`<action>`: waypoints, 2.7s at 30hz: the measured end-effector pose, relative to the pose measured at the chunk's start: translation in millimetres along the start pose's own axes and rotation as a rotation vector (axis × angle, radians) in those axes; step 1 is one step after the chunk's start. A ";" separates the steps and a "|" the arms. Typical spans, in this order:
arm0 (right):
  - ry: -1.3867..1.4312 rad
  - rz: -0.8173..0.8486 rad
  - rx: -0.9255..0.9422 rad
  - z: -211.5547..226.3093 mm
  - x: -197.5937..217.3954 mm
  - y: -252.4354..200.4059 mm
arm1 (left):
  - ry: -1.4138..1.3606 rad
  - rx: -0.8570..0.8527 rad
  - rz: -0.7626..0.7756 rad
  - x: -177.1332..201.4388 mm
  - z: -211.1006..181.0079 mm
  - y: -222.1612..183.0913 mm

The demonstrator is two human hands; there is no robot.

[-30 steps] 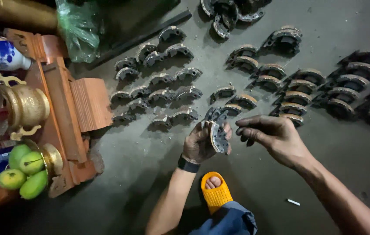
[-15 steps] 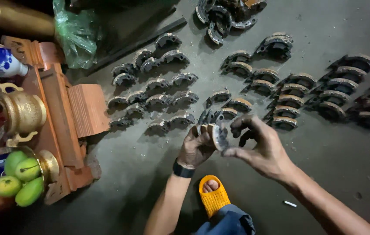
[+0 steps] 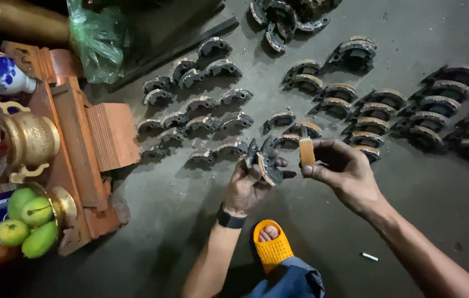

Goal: Sorting and inspecting motorcycle drum brake shoes on the floor.

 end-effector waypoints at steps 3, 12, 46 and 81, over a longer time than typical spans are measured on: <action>-0.114 -0.003 0.092 5.9 -7.5 -2.2 | 0.035 -0.034 -0.082 15.5 7.8 -1.5; -0.406 -0.101 0.170 14.2 -24.0 6.9 | 0.069 0.012 -0.091 -15.1 13.0 13.3; -0.530 0.306 -0.231 -152.2 21.8 -9.4 | -0.243 0.421 -0.411 57.2 224.5 -96.4; -1.611 -0.129 0.174 68.2 75.7 243.1 | 0.657 0.087 -0.504 94.8 31.7 83.6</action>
Point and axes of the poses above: each hand's wrist, its own y-axis towards the middle knuckle, its own x-axis out of the back of the hand, z = x × y, the point moved 7 cm from there along y, towards the middle knuckle, and after that the axes turned 14 degrees about z, right-handed, at the moved point
